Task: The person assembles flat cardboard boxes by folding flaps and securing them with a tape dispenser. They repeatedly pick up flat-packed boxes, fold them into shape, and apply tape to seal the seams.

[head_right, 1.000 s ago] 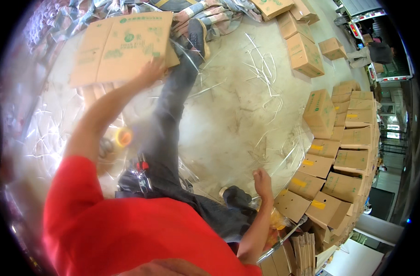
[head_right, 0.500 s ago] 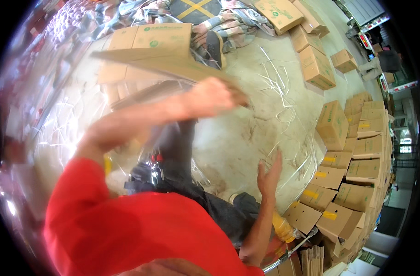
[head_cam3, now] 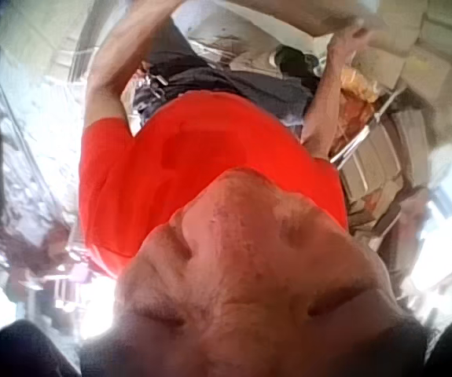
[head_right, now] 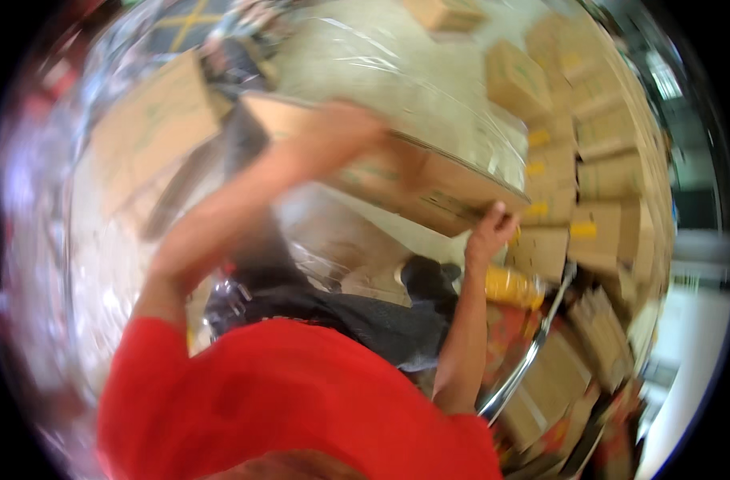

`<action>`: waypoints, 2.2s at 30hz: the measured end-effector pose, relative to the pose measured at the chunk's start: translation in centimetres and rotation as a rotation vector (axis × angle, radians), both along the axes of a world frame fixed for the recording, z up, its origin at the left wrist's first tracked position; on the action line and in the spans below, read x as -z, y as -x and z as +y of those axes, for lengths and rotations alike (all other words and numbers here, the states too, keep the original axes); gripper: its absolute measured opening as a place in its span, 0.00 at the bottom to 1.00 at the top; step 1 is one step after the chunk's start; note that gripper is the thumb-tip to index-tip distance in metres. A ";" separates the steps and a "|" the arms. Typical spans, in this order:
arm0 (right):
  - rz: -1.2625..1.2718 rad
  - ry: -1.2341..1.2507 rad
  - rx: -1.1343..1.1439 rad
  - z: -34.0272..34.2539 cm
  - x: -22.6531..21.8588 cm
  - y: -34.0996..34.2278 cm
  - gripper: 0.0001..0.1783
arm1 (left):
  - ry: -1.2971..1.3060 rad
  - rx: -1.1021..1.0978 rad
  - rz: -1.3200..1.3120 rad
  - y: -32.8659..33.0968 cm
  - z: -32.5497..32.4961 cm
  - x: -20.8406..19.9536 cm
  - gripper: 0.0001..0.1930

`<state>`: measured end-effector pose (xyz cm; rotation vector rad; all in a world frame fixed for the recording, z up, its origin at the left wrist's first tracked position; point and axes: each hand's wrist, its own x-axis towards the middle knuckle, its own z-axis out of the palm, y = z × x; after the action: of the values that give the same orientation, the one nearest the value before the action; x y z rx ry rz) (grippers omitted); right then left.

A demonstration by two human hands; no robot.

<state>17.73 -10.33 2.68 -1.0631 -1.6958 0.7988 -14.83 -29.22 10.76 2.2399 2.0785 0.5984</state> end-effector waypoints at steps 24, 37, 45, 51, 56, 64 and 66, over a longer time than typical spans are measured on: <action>0.250 0.361 0.375 6.6 5.9 -8.0 0.48 | 0.504 0.031 -0.954 -1.1 -4.3 3.6 0.22; -0.112 0.212 0.318 5.7 7.2 -10.2 0.44 | 0.468 0.135 -0.725 2.0 -3.6 5.6 0.22; 0.176 0.956 0.170 4.2 6.0 -14.0 0.45 | 0.215 0.194 -0.233 0.1 -2.5 7.1 0.18; 0.102 0.992 0.030 3.1 0.3 -8.4 0.29 | 0.154 0.201 -0.098 -0.7 -2.9 3.0 0.11; -0.465 0.789 -0.238 2.2 -6.3 -6.7 0.23 | 0.264 -0.073 -0.101 0.6 -3.8 1.5 0.09; -1.032 0.184 -0.547 2.3 -8.0 -0.2 0.24 | 0.092 -0.482 -0.181 2.1 -3.9 2.5 0.14; -1.184 0.128 -0.500 1.8 -7.2 2.4 0.24 | 0.092 -0.559 -0.155 2.2 -3.1 3.5 0.13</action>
<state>15.34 -8.48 9.85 -1.3287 -3.0248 0.5829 -17.02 -32.35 7.27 1.4961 2.5815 0.6495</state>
